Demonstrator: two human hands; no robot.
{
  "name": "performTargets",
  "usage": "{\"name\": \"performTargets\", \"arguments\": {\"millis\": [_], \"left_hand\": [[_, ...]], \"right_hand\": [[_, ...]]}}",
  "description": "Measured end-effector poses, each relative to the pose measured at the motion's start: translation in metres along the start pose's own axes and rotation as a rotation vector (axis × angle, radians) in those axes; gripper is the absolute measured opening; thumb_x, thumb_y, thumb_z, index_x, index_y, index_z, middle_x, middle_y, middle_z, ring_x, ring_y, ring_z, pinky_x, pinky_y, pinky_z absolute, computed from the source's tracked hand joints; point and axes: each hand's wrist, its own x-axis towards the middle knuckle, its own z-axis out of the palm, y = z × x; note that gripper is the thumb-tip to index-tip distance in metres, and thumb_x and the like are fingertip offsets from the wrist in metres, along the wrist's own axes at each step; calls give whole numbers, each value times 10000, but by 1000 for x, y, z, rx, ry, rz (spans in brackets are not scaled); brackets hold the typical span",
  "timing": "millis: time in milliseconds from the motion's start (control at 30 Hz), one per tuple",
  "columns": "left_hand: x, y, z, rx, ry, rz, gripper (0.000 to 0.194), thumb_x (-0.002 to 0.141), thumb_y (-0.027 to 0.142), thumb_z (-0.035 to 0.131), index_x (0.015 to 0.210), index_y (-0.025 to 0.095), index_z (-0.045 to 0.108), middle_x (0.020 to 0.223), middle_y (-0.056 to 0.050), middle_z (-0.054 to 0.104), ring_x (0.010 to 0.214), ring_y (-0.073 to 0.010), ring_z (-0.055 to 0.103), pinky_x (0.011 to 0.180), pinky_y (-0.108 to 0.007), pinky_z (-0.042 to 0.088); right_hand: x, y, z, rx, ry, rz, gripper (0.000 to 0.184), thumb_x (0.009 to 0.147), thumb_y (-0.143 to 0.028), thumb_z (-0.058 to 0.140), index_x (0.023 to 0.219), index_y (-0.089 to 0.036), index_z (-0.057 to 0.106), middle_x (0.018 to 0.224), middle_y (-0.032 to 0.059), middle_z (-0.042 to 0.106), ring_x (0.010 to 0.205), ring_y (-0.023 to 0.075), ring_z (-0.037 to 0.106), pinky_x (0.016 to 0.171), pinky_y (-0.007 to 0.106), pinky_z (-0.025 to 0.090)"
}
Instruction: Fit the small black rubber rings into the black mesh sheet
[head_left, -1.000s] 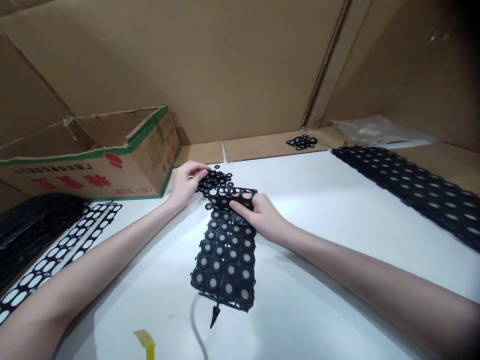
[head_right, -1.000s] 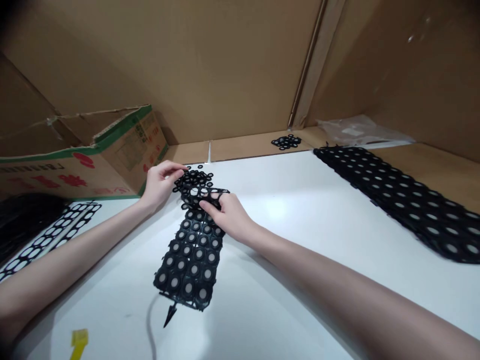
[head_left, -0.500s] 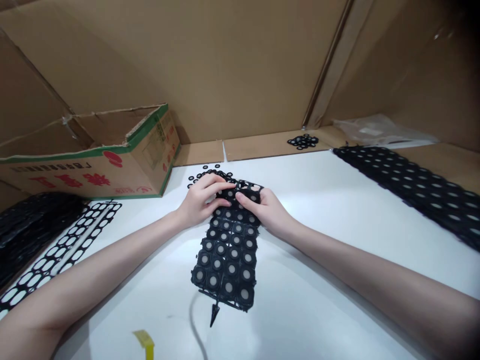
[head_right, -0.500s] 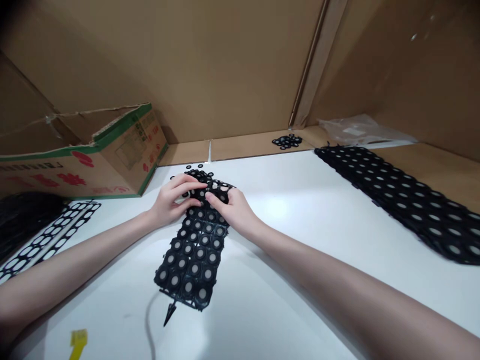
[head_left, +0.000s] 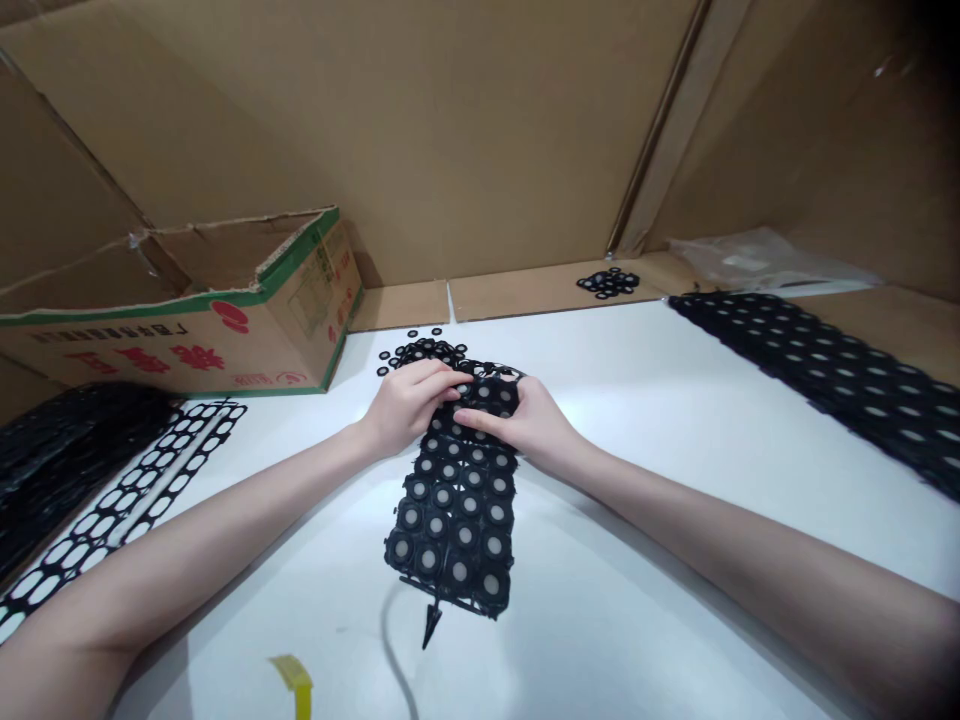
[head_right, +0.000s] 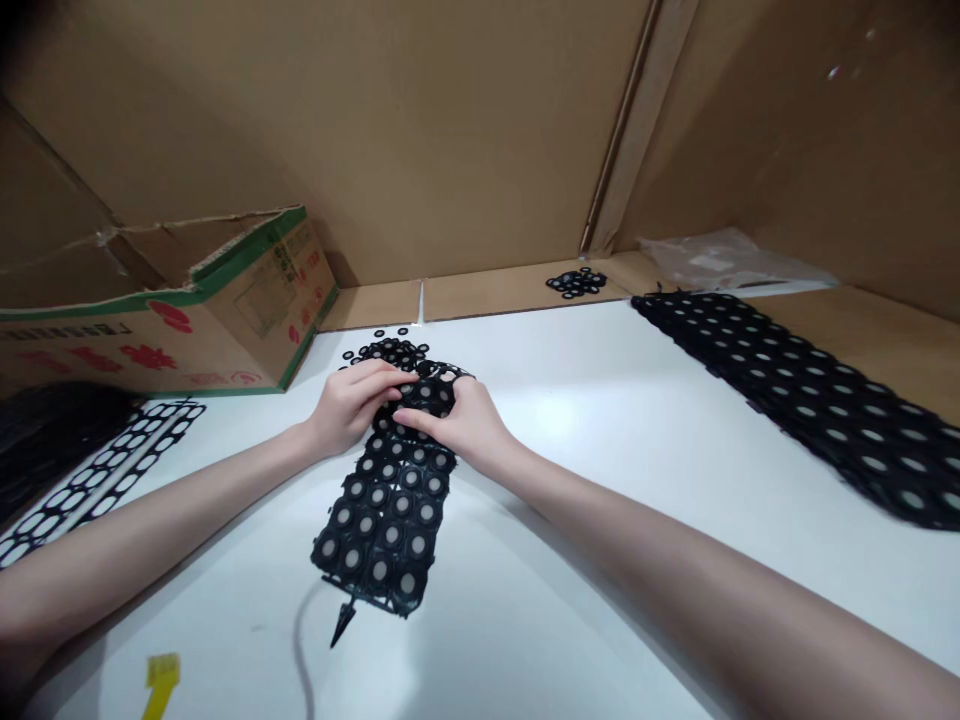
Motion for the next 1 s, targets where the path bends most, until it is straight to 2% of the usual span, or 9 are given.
{"name": "performTargets", "arguments": {"millis": [67, 200, 267, 367, 533, 667, 800, 900, 1000], "left_hand": [[1, 1, 0, 57, -11, 29, 270, 956, 220, 397, 998, 140, 651, 863, -90, 680, 773, -177, 619, 694, -296, 492], [4, 0, -1, 107, -62, 118, 244, 930, 280, 460, 973, 128, 646, 842, -93, 684, 727, -189, 607, 654, -304, 463], [4, 0, -1, 130, -59, 115, 244, 935, 283, 454, 936, 138, 650, 808, -80, 685, 700, -182, 603, 642, -297, 451], [4, 1, 0, 107, -73, 57, 283, 955, 262, 403, 863, 151, 647, 771, -65, 680, 692, -175, 605, 649, -284, 445], [6, 3, 4, -176, -123, -171, 298, 948, 255, 414, 751, 148, 610, 720, -37, 654, 680, -148, 606, 637, -242, 435], [8, 3, 7, -281, -73, -304, 287, 913, 247, 457, 691, 142, 605, 700, -28, 663, 668, -149, 605, 642, -242, 429], [11, 2, 7, -322, -12, -417, 281, 906, 265, 471, 710, 148, 635, 701, -20, 669, 667, -148, 597, 646, -243, 428], [11, 0, 3, -315, 11, -449, 275, 912, 269, 481, 733, 151, 653, 713, -20, 668, 675, -147, 596, 651, -243, 427], [9, -3, -1, -321, 16, -394, 277, 932, 272, 468, 774, 151, 660, 757, -31, 671, 728, -149, 607, 700, -247, 437]], "right_hand": [[0, 1, 1, -22, 1, -31, 246, 708, -340, 709, 869, -158, 668, 852, 65, 706, 782, 221, 630, 721, 369, 499], [-1, -1, 2, -35, -6, -64, 171, 730, -308, 685, 805, -161, 642, 817, 59, 693, 760, 210, 620, 687, 338, 493], [-1, -1, 1, -44, -13, -78, 147, 735, -294, 673, 791, -165, 632, 806, 55, 687, 756, 208, 615, 673, 330, 487], [-1, -1, 0, -69, -36, -91, 111, 732, -266, 654, 766, -166, 617, 784, 53, 679, 736, 206, 606, 663, 332, 480], [0, 1, 0, -102, -43, -90, 113, 719, -266, 636, 707, -167, 584, 734, 50, 650, 696, 200, 587, 642, 334, 469], [1, 2, 0, -129, -43, -109, 136, 722, -280, 626, 673, -165, 571, 713, 57, 640, 684, 202, 585, 636, 335, 464], [1, 2, 1, -100, -41, -139, 120, 722, -267, 630, 752, -153, 608, 778, 73, 673, 742, 222, 618, 680, 346, 486], [1, 2, 1, -80, -45, -113, 171, 711, -259, 647, 830, -137, 636, 839, 95, 701, 789, 245, 646, 715, 367, 507], [1, 0, 0, -48, -29, -109, 213, 706, -253, 665, 886, -139, 652, 918, 99, 714, 873, 261, 662, 792, 389, 516]]}}
